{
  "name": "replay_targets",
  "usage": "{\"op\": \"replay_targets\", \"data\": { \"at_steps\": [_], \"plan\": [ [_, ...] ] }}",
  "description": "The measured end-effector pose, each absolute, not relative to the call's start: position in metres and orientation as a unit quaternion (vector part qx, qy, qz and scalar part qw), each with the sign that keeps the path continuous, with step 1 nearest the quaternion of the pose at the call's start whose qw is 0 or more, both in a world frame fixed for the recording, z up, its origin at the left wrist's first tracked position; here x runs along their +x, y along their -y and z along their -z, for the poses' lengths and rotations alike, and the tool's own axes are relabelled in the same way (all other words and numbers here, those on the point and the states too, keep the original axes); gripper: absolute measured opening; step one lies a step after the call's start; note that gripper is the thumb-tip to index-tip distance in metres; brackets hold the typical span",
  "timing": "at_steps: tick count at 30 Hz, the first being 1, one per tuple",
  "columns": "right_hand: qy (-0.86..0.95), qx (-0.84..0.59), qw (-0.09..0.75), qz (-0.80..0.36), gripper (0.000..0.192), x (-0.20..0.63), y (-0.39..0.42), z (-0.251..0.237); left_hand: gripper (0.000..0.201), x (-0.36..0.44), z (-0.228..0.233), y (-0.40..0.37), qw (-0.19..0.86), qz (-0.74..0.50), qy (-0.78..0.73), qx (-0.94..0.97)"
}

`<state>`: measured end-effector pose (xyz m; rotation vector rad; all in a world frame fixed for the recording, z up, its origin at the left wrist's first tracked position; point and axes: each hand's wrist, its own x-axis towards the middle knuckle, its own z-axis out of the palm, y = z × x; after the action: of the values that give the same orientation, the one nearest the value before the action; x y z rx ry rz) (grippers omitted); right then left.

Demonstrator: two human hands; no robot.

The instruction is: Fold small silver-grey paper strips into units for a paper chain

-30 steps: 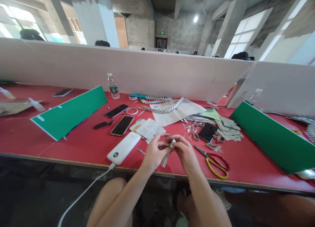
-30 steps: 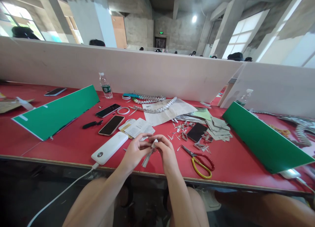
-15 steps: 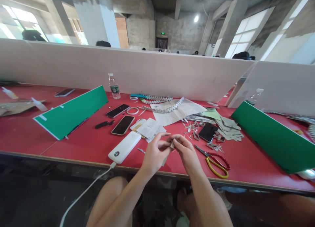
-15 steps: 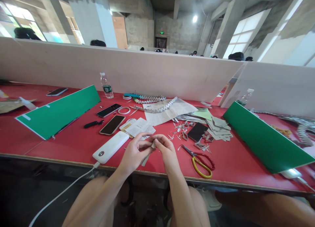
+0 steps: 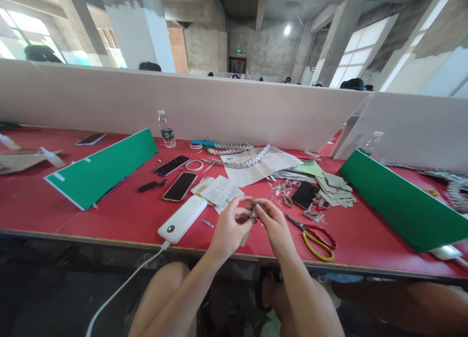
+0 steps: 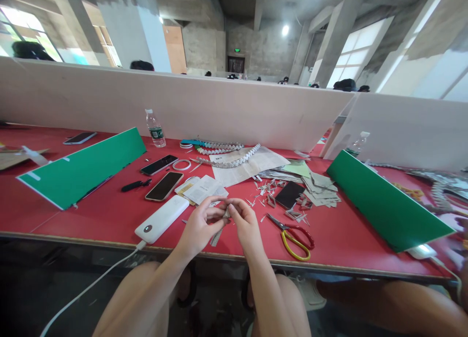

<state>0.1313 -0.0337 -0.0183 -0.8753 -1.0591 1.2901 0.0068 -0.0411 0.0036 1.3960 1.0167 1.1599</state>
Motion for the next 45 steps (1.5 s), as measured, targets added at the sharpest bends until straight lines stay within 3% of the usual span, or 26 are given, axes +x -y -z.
{"op": "replay_targets", "data": {
  "at_steps": [13,18,27,39,45],
  "plan": [
    [0.459,-0.350,0.579,-0.576,0.014,0.135,0.036,0.016,0.038,0.007,-0.002,0.038,0.542,-0.481,-0.402,0.559],
    [0.475,-0.352,0.563,-0.578,0.017,0.139,0.036,0.014,0.030,0.005,-0.005,0.041,0.394,-0.485,-0.441,0.644],
    [0.435,-0.441,0.567,-0.543,0.025,0.141,0.036,0.013,0.037,0.004,0.015,0.036,0.057,-0.454,-0.434,0.776],
    [0.414,-0.441,0.548,-0.578,0.029,0.144,0.027,0.025,0.044,0.004,0.024,0.030,0.091,-0.445,-0.443,0.773],
    [0.433,-0.445,0.543,-0.565,0.023,0.144,0.026,0.025,0.038,0.003,0.030,0.026,0.026,-0.426,-0.448,0.786]
  ]
}}
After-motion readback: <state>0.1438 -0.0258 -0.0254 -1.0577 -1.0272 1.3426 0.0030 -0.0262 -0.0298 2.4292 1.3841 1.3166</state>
